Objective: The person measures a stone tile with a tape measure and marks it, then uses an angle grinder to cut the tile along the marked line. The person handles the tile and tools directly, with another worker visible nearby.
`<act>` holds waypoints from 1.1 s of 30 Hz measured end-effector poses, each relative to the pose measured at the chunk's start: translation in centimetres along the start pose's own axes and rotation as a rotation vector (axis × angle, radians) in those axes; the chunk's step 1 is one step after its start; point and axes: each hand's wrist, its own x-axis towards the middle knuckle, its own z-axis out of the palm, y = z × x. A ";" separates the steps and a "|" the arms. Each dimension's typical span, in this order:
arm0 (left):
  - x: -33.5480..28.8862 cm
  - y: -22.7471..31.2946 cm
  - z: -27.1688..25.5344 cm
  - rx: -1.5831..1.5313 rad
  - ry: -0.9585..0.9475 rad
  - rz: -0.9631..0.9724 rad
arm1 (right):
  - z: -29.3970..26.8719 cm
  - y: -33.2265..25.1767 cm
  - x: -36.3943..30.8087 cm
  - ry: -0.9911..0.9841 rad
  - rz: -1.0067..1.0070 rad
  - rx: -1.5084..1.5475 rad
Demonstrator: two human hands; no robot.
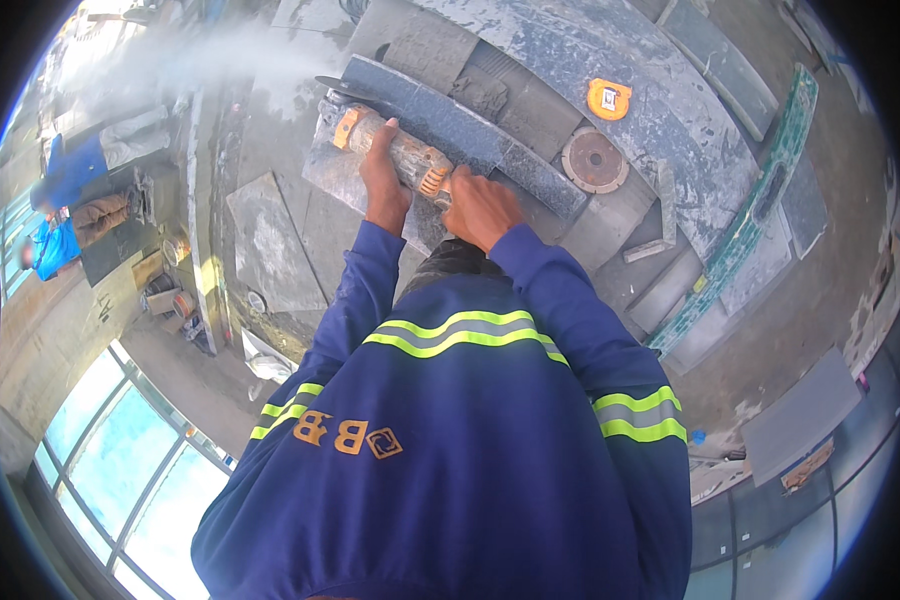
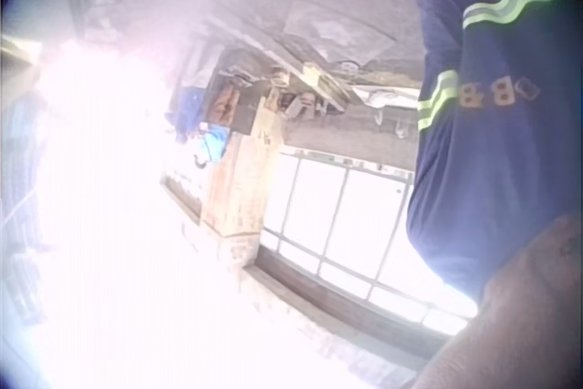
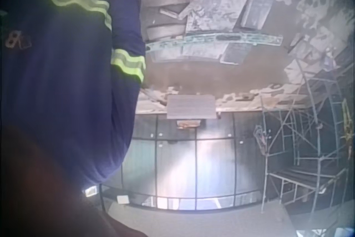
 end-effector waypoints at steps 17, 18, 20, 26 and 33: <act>-2.6 -1.8 -0.1 0.000 0.018 -0.023 | -1.2 0.3 -2.9 -0.040 0.080 -0.022; -2.1 -1.7 -0.1 0.001 0.020 -0.013 | -1.0 0.2 -2.2 -0.043 0.077 -0.037; -0.9 -1.4 -0.2 0.002 0.024 0.007 | -0.6 0.1 -1.1 -0.048 0.071 -0.068; -0.2 -0.8 -0.6 -0.010 0.006 0.012 | -0.6 -0.4 -0.8 -0.017 0.014 -0.051; -4.2 -2.3 0.2 0.025 0.036 0.010 | -1.2 0.8 -4.1 -0.049 0.080 -0.083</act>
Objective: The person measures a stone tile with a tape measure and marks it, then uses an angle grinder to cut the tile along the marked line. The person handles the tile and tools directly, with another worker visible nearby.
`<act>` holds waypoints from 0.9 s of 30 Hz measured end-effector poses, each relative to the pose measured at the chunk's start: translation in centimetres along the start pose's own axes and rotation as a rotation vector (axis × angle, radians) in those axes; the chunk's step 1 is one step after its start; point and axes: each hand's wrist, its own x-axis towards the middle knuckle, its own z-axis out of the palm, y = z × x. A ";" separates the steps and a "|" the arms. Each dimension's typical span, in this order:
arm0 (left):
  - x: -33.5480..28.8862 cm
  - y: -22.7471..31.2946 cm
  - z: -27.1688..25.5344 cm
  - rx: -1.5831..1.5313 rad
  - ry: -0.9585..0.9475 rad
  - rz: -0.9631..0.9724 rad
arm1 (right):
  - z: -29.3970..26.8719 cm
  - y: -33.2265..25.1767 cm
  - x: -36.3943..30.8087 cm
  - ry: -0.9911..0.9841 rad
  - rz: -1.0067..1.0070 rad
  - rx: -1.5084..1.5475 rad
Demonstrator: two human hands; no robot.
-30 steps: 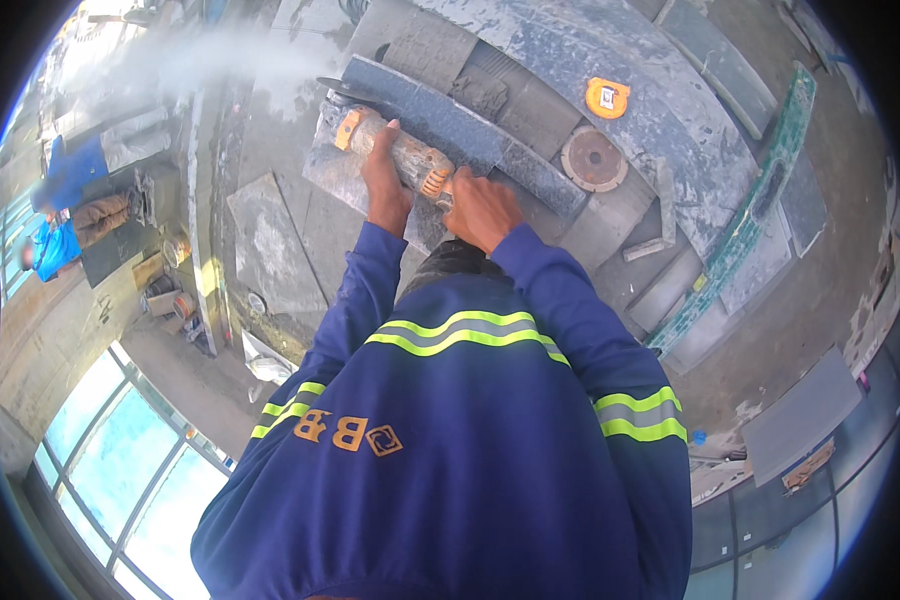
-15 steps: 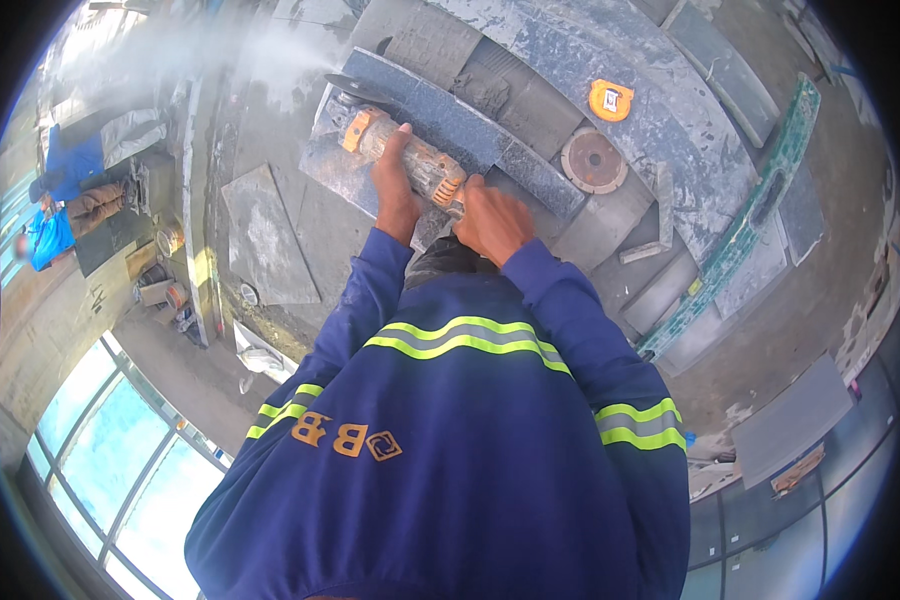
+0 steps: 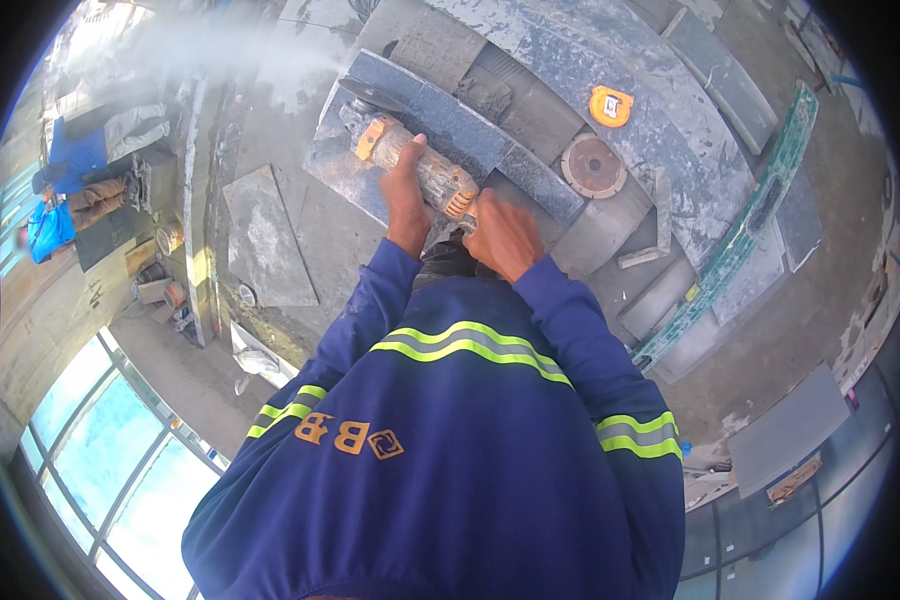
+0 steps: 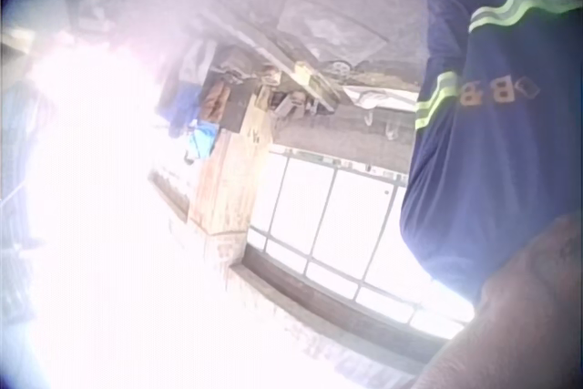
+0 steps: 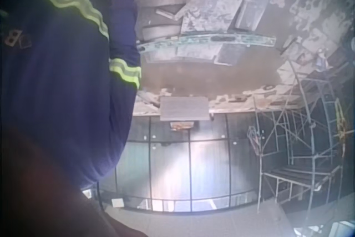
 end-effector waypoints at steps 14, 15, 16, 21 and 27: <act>1.9 1.3 0.5 0.032 0.018 0.028 | -0.1 -0.7 2.3 0.016 -0.027 0.020; 1.5 1.0 0.4 0.021 0.011 0.027 | 0.0 -0.6 1.9 0.005 -0.015 0.036; 1.1 0.8 0.3 0.011 0.003 0.025 | 0.0 -0.4 1.4 -0.006 -0.003 0.052; -0.5 -0.5 0.1 -0.020 -0.016 -0.042 | -0.4 0.4 -0.6 -0.027 0.023 0.084; 1.7 -0.7 -0.4 -0.037 -0.038 -0.026 | 0.1 0.3 0.9 -0.004 0.000 0.053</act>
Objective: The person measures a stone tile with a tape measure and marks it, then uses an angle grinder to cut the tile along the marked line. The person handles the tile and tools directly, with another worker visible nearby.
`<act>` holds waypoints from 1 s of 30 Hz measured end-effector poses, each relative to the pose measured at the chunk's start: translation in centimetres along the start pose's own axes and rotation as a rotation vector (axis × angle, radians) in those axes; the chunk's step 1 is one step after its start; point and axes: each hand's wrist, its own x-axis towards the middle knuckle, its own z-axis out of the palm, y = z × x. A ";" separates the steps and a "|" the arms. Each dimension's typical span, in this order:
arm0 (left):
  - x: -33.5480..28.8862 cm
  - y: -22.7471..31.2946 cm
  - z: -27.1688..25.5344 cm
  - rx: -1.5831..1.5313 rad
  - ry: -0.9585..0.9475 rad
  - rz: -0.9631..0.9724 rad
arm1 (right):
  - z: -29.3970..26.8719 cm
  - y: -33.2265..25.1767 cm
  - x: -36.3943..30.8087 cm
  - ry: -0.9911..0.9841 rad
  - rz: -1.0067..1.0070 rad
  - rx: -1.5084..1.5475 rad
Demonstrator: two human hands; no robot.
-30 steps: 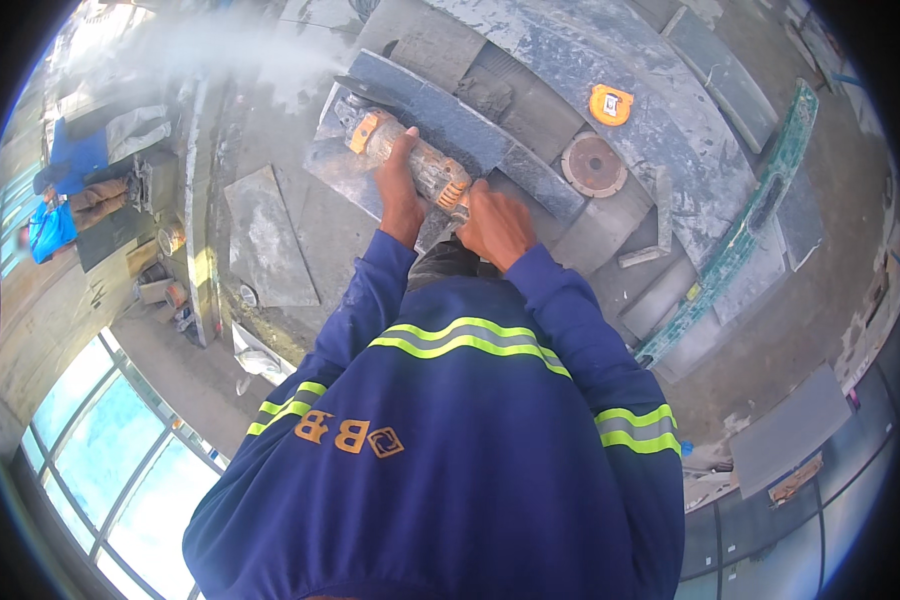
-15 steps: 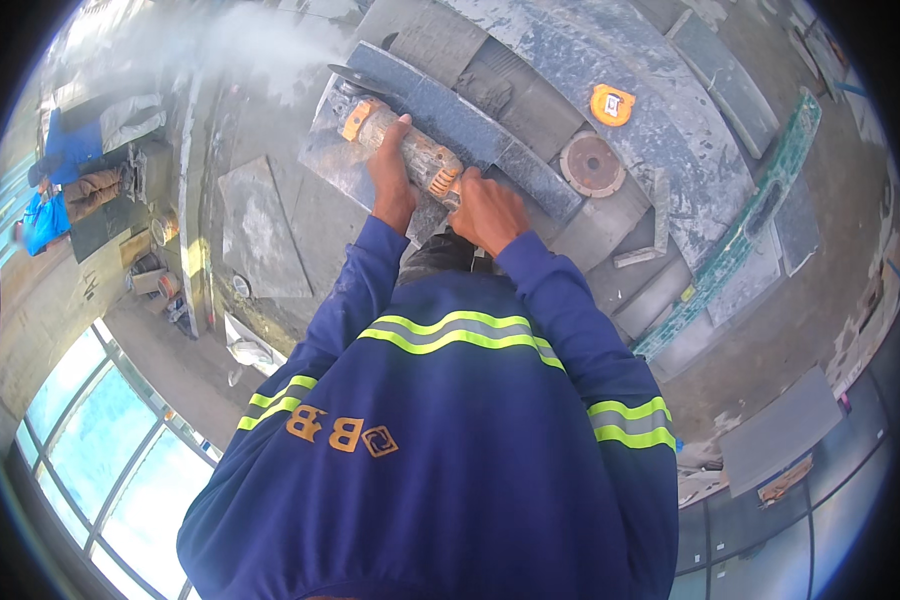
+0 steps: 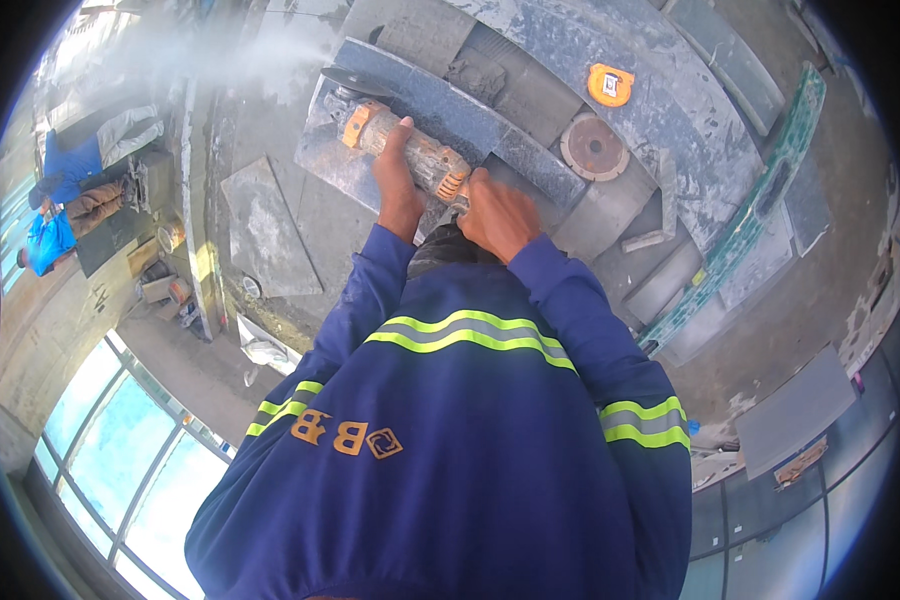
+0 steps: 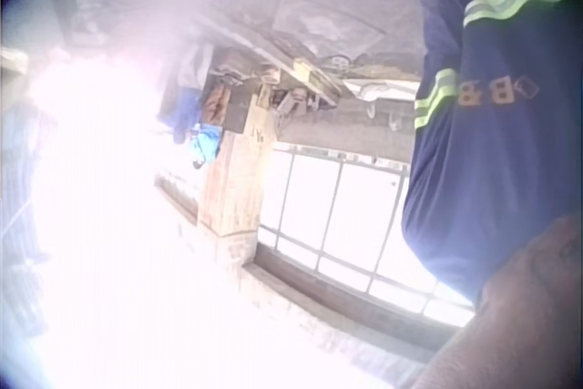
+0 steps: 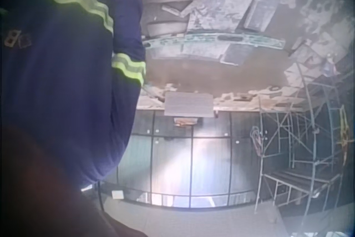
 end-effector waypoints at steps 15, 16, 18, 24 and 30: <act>-2.7 0.0 0.9 0.013 0.005 -0.028 | -0.3 0.5 -1.9 0.017 0.018 0.017; -2.4 0.0 0.7 0.005 -0.006 -0.044 | -0.5 0.3 -1.8 0.020 0.014 0.003; -1.6 0.0 0.4 0.006 -0.006 -0.032 | -0.3 0.2 -1.3 0.019 0.007 -0.012; 0.6 0.8 0.5 0.041 0.025 0.013 | 0.3 0.0 1.1 0.031 -0.037 -0.021; -1.8 0.4 0.8 0.034 0.028 0.031 | -0.1 0.3 -0.8 0.019 -0.014 -0.024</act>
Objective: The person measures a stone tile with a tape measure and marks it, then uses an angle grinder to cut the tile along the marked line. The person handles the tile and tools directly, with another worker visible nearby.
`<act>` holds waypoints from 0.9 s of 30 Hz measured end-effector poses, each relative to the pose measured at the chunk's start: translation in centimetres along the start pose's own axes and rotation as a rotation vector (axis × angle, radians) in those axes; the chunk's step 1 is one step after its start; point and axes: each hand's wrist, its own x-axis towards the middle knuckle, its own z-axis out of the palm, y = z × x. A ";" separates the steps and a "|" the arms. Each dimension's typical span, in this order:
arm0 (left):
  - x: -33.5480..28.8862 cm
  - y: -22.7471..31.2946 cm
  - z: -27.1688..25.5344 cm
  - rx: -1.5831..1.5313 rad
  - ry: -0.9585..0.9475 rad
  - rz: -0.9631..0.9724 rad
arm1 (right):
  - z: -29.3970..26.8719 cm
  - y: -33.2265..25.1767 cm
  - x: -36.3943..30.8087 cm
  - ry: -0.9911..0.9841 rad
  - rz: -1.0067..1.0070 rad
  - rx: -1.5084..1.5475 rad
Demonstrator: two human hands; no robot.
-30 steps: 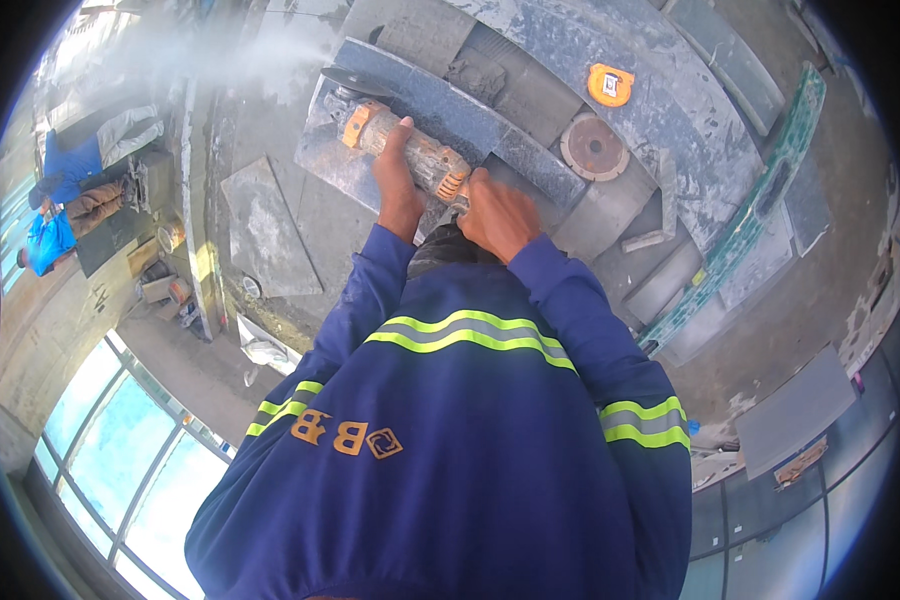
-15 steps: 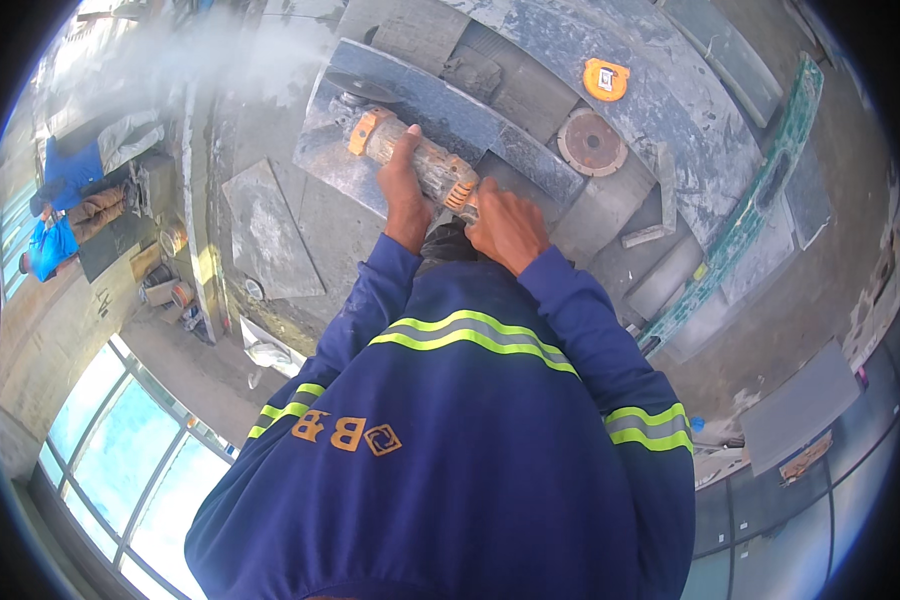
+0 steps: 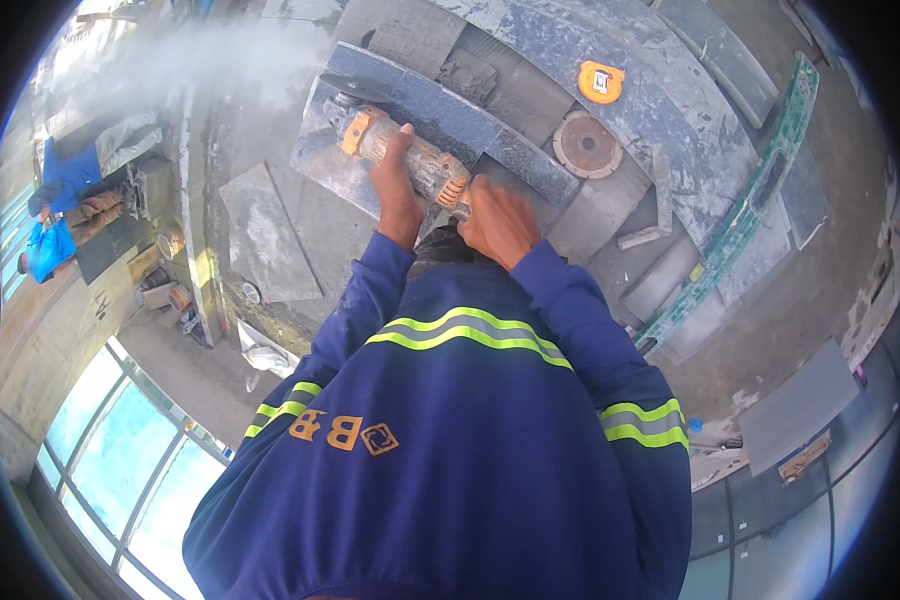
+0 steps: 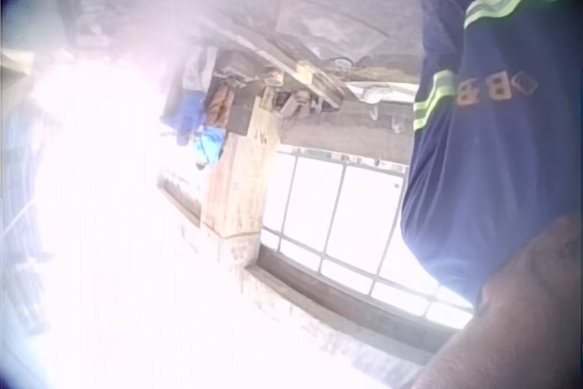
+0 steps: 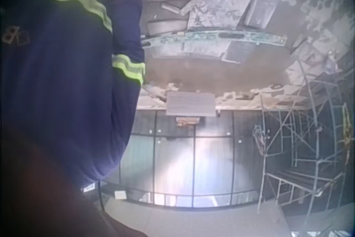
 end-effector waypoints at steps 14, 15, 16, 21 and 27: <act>0.5 0.0 0.0 0.012 0.009 -0.048 | -0.2 0.0 0.3 -0.025 0.005 -0.019; 0.2 -0.1 0.0 0.001 0.012 -0.049 | -0.3 0.0 0.0 -0.031 0.013 -0.025; -0.1 -0.2 0.0 -0.012 0.015 -0.051 | -0.2 0.1 -0.3 -0.037 0.021 -0.031; 0.7 -0.1 -0.2 -0.037 -0.004 -0.070 | 0.1 0.2 0.6 -0.032 0.009 0.000; 0.2 -0.2 -0.4 0.002 0.004 -0.093 | 0.1 0.0 0.0 -0.053 0.027 -0.029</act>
